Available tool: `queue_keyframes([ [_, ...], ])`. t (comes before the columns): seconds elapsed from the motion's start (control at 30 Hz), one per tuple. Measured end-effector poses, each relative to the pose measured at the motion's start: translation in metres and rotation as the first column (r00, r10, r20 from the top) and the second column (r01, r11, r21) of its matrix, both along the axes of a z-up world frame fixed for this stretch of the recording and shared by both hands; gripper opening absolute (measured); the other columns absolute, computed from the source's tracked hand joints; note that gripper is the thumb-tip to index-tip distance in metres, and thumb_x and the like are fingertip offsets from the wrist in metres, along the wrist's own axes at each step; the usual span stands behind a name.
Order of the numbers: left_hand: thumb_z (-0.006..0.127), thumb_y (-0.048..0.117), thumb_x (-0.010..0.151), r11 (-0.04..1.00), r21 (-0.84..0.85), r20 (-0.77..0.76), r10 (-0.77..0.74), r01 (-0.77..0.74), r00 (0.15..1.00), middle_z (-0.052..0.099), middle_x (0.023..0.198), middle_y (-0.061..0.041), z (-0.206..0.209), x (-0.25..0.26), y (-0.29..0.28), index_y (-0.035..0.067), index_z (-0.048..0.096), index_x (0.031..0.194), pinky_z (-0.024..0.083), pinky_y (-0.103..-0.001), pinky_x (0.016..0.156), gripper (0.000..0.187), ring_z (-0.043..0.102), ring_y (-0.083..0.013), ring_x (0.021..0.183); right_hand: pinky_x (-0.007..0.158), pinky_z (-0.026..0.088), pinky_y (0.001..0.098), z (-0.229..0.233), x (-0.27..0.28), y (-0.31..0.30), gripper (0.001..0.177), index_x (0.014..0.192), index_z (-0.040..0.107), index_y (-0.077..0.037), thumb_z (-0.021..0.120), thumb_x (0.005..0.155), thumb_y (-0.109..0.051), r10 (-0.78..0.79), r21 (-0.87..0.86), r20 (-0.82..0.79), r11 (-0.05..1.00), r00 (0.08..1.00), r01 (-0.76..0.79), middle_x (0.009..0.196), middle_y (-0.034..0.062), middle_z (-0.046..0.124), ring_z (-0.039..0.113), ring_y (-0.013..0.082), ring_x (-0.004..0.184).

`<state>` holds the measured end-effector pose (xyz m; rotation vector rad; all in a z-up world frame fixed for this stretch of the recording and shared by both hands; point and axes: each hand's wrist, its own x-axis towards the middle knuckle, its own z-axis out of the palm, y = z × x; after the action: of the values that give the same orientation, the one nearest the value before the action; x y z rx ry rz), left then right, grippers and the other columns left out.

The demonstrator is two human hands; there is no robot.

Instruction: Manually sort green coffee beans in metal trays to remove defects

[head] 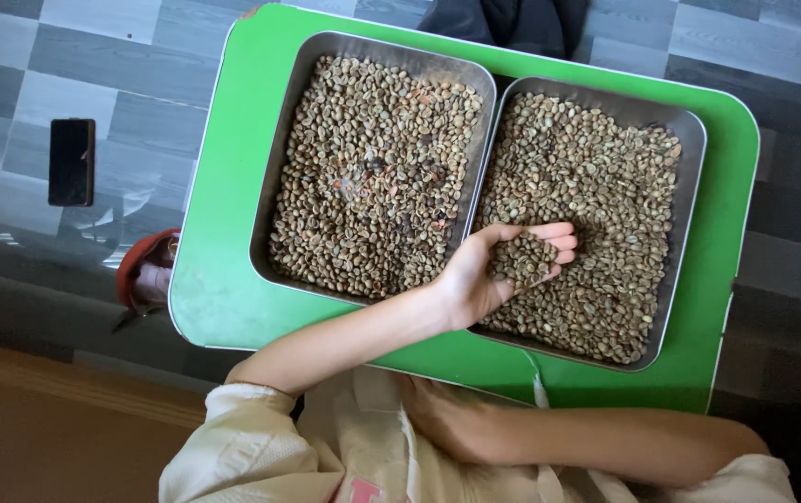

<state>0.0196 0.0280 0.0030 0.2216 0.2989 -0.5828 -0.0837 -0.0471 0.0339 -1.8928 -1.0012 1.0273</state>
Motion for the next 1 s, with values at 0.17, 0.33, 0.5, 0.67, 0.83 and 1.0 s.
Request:
queue_keyframes([
  [0.17,0.034,0.018,0.103,1.000,-0.028,-0.013,-0.004,0.003,1.000,0.060,0.136,-0.023,-0.005,-0.001,-0.002,-0.010,0.049,0.143,0.049,-0.035,0.108,0.051,0.063,-0.0301,0.118,0.113,0.035,0.0480,-0.024,-0.014,-0.007,0.050,0.141,0.043,0.003,0.043,0.094,-0.013,0.200,-0.156,0.824,0.980,0.530,-0.128,0.142,0.0314,0.047,0.050,0.0390,0.128],
  [0.33,0.034,0.019,0.103,0.998,-0.055,0.004,-0.009,0.009,1.000,0.058,0.138,-0.023,-0.013,-0.001,-0.004,-0.011,0.048,0.144,0.048,-0.034,0.108,0.053,0.062,-0.0300,0.120,0.122,0.022,0.0408,-0.048,-0.028,-0.015,0.057,0.150,0.031,0.009,0.030,0.099,-0.016,0.645,-0.695,0.604,0.714,-0.468,0.087,0.156,0.0228,0.034,0.032,0.0284,0.145],
  [0.5,0.036,0.019,0.102,0.999,-0.028,0.025,-0.024,0.025,0.999,0.060,0.136,-0.022,-0.006,-0.003,-0.002,-0.010,0.050,0.143,0.048,-0.035,0.109,0.052,0.063,-0.0291,0.120,0.071,0.055,0.0454,-0.044,-0.029,-0.026,0.032,0.113,0.058,0.003,0.051,0.082,0.001,0.413,-0.196,0.568,0.908,0.712,-0.370,0.104,0.0221,0.055,0.061,0.0365,0.090],
  [0.67,0.036,0.019,0.101,0.999,-0.025,0.034,-0.040,0.041,0.999,0.058,0.139,-0.022,-0.006,-0.004,-0.002,-0.010,0.048,0.145,0.047,-0.033,0.110,0.054,0.062,-0.0275,0.121,0.071,0.052,0.0387,-0.037,-0.023,-0.030,0.027,0.112,0.060,-0.007,0.052,0.086,-0.007,0.450,-0.199,0.619,0.882,0.643,-0.427,0.104,0.0120,0.059,0.061,0.0279,0.097],
  [0.83,0.036,0.019,0.100,0.996,0.041,0.018,-0.079,0.078,0.997,0.058,0.139,-0.021,0.012,-0.005,0.003,-0.008,0.047,0.147,0.045,-0.033,0.110,0.055,0.061,-0.0263,0.122,0.058,0.050,0.0245,0.024,0.019,-0.029,0.008,0.093,0.060,-0.015,0.058,0.088,-0.009,0.354,-0.147,0.831,0.884,0.430,-0.445,0.089,-0.0001,0.056,0.060,0.0145,0.088],
  [1.0,0.039,0.020,0.104,0.998,-0.034,0.059,-0.042,0.044,0.997,0.054,0.143,-0.024,0.017,-0.010,0.005,-0.008,0.044,0.148,0.036,-0.039,0.119,0.053,0.054,-0.0294,0.130,0.081,0.044,0.0359,0.095,0.084,-0.038,0.020,0.095,0.066,0.000,0.048,0.103,-0.002,0.032,0.059,0.949,0.959,0.312,-0.278,0.087,0.0108,0.056,0.052,0.0253,0.082],
])
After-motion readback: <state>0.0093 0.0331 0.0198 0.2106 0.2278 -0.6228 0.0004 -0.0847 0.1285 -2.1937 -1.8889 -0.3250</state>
